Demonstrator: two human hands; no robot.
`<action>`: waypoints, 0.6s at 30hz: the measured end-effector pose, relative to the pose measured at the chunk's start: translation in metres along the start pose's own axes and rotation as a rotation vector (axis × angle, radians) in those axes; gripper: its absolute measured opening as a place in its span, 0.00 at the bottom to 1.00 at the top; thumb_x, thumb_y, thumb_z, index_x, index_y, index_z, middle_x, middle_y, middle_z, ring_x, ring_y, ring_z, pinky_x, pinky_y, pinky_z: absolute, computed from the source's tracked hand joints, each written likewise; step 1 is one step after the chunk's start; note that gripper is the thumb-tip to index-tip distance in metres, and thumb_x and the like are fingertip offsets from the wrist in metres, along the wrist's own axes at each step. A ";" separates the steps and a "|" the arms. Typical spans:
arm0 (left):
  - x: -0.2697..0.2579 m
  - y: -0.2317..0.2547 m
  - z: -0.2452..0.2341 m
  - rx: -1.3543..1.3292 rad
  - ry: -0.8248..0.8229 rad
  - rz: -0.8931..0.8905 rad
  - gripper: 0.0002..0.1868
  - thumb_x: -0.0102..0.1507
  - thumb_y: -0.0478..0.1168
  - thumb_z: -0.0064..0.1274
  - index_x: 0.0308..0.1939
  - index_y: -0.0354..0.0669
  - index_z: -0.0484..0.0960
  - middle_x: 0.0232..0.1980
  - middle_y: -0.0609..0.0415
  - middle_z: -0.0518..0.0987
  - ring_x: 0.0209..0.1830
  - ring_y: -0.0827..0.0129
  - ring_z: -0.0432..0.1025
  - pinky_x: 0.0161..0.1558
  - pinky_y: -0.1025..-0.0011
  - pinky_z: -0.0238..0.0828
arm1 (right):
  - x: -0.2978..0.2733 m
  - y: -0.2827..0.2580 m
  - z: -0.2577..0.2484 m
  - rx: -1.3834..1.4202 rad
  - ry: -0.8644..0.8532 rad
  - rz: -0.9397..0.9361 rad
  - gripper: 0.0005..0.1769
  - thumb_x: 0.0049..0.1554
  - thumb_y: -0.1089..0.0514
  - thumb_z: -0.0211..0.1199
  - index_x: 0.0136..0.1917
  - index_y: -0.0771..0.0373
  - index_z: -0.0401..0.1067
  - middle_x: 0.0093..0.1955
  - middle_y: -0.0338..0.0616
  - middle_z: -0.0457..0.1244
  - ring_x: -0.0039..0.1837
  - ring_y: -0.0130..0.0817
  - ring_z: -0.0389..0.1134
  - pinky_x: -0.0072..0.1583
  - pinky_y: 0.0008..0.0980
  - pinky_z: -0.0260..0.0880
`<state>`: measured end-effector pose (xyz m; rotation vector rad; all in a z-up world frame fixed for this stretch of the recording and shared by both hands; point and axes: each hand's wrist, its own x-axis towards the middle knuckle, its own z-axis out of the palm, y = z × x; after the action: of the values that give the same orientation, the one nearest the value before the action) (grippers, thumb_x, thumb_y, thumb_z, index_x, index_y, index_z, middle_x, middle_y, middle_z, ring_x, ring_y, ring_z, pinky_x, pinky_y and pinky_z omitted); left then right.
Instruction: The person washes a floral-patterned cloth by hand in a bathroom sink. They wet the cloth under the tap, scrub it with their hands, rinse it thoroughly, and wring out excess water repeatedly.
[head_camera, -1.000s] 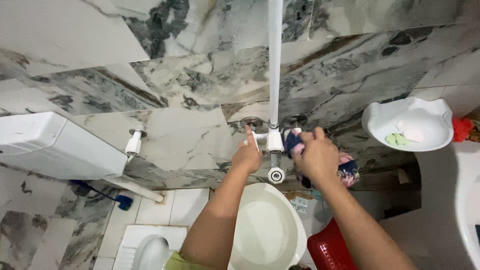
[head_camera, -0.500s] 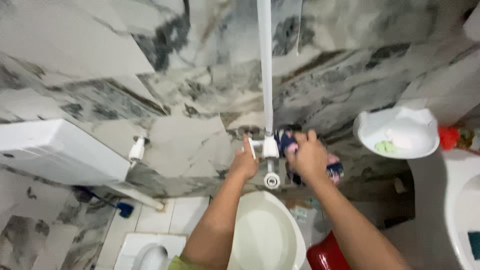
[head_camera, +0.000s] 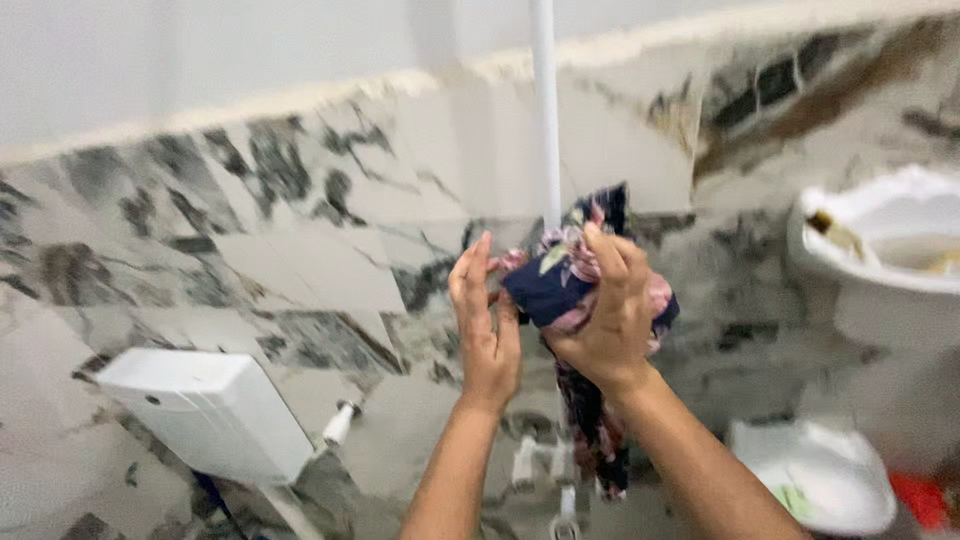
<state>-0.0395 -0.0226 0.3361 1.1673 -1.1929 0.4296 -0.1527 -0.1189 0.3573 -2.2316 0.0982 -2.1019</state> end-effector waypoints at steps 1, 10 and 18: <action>0.014 0.013 -0.002 0.041 0.036 0.053 0.28 0.78 0.46 0.37 0.82 0.50 0.57 0.79 0.41 0.58 0.75 0.52 0.62 0.73 0.55 0.63 | 0.022 -0.002 0.006 0.026 0.060 -0.034 0.57 0.40 0.56 0.81 0.77 0.62 0.55 0.67 0.57 0.56 0.69 0.52 0.60 0.69 0.47 0.67; 0.048 -0.018 0.033 -0.186 -0.029 -0.312 0.30 0.74 0.53 0.28 0.80 0.51 0.55 0.81 0.48 0.61 0.80 0.56 0.57 0.76 0.62 0.53 | 0.046 0.012 0.034 -0.198 0.014 0.081 0.45 0.42 0.51 0.75 0.73 0.50 0.66 0.70 0.60 0.59 0.68 0.59 0.63 0.65 0.54 0.64; 0.099 -0.010 0.056 -0.417 0.014 -0.515 0.36 0.72 0.61 0.23 0.80 0.50 0.51 0.82 0.54 0.54 0.81 0.65 0.48 0.76 0.67 0.45 | 0.099 0.031 0.042 -0.035 -0.013 0.142 0.40 0.47 0.47 0.75 0.70 0.52 0.68 0.64 0.59 0.60 0.59 0.58 0.68 0.56 0.48 0.72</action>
<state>-0.0217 -0.1040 0.4134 1.0500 -0.8685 -0.1945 -0.1043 -0.1591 0.4496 -2.1854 0.2859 -2.0273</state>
